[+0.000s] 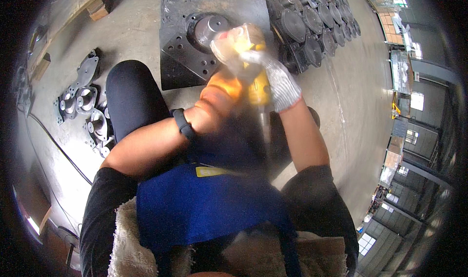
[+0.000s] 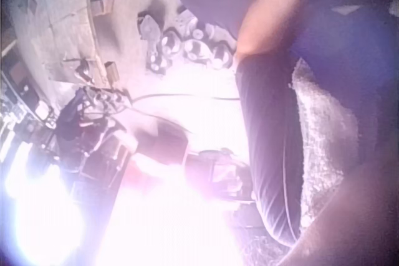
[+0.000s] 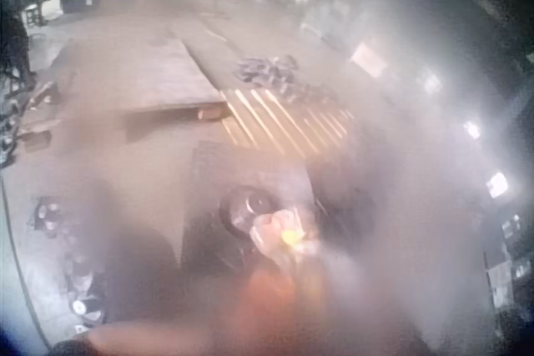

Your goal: The person uses a handheld angle grinder to smooth the surface of a metal part. They hold the part with one hand and operate the grinder with the other, moving the tool across the surface to remove material and create a smoother finish.

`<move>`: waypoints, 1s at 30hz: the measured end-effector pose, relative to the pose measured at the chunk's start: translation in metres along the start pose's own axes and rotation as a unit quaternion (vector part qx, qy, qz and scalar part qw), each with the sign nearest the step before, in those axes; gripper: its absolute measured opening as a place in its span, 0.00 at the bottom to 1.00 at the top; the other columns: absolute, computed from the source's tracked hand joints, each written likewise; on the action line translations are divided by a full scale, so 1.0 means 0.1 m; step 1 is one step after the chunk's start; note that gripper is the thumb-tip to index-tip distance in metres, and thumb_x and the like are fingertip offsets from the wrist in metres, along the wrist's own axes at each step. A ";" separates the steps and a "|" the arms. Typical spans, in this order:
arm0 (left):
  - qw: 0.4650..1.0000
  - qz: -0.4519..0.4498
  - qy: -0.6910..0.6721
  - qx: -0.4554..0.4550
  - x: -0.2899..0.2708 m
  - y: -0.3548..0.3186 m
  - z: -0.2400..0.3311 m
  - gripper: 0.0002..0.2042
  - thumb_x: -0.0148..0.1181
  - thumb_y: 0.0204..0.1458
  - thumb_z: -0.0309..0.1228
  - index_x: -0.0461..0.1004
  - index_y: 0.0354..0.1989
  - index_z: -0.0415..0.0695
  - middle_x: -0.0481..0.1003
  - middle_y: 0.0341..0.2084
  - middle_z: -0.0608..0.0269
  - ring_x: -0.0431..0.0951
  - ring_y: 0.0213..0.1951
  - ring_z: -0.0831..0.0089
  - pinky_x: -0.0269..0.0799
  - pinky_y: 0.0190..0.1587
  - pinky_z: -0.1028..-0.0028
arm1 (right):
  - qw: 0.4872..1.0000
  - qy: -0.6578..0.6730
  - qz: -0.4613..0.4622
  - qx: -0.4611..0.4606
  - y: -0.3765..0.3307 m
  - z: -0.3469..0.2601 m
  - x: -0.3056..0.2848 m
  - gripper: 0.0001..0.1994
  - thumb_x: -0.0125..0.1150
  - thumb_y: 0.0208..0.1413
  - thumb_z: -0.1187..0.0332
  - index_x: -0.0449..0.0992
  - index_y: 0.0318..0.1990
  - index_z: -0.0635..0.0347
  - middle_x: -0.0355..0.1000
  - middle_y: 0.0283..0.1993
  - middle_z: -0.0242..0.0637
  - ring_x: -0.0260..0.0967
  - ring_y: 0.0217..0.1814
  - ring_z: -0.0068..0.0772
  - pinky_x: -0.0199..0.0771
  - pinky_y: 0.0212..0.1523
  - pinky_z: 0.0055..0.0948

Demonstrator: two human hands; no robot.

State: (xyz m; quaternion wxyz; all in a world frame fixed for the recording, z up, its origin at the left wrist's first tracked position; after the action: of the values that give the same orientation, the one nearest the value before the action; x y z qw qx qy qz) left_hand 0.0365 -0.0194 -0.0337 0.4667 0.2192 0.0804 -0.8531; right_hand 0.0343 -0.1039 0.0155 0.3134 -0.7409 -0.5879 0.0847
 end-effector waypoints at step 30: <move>0.976 -0.056 0.199 0.069 -0.33 -0.01 0.22 0.13 0.55 0.47 0.30 0.75 0.42 0.46 0.78 0.32 0.53 0.80 0.34 0.57 0.75 0.38 0.62 | 0.998 0.020 -0.003 0.054 -0.07 -0.12 0.46 0.14 0.58 0.55 0.64 0.74 0.45 0.63 0.74 0.35 0.37 0.73 0.36 0.30 0.74 0.40 0.27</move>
State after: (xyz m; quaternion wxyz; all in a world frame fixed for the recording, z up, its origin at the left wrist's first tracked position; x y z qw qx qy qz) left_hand 0.0449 -0.0014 0.0008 0.3767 0.4117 0.1248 -0.8204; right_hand 0.0484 -0.0652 0.0402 0.3648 -0.7226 -0.5785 0.1006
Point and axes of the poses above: each hand's wrist, its own y-axis towards the middle knuckle, its own x-axis out of the palm, z = x × y, the point moved 8 cm from there along y, towards the middle knuckle
